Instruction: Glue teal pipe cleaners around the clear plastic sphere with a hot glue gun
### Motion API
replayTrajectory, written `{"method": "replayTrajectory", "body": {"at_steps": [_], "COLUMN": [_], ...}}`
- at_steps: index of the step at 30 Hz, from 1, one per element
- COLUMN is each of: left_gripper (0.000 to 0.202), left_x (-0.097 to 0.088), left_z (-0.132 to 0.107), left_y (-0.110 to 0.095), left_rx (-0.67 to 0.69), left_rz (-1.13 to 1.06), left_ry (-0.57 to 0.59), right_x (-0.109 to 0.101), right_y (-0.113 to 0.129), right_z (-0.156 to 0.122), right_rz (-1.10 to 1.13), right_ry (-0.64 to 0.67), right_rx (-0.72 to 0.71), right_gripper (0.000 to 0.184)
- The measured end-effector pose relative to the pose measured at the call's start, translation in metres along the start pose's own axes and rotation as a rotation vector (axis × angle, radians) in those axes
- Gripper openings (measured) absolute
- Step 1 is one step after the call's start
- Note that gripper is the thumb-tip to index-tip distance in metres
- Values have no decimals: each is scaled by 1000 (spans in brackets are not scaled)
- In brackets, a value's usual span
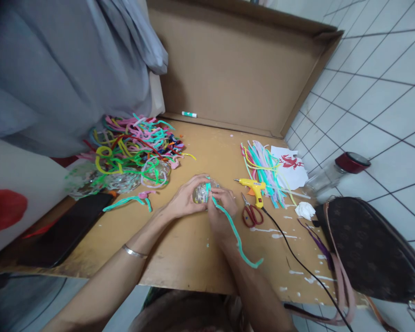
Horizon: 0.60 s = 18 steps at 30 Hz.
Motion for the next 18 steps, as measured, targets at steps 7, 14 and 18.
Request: {"method": "replayTrajectory", "body": {"at_steps": [7,14,18], "left_gripper": [59,58,57], "left_x": [1,1,1], "left_z": [-1,-2,-1], "left_y": [2,4,2], "left_rx": [13,49,30], "left_rz": [4,18,14], "left_ry": [0,-1,1], "right_x": [-4,-1,-2], "right_y": [4,2,2], "right_z": [1,3,5], "right_rz": [-26,-55,-121], "right_ry": [-4,8,2], "right_rx": [10,-84,-130], "right_gripper": [10,11,12]}}
Point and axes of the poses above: each hand's wrist, its own z-axis towards the middle knuckle, its own x-axis out of the palm, y = z × x, the point moved 1 cm from there along z, towards the middle knuckle, and after that the axes turned 10 degrees about x, right-handed, at the moved point
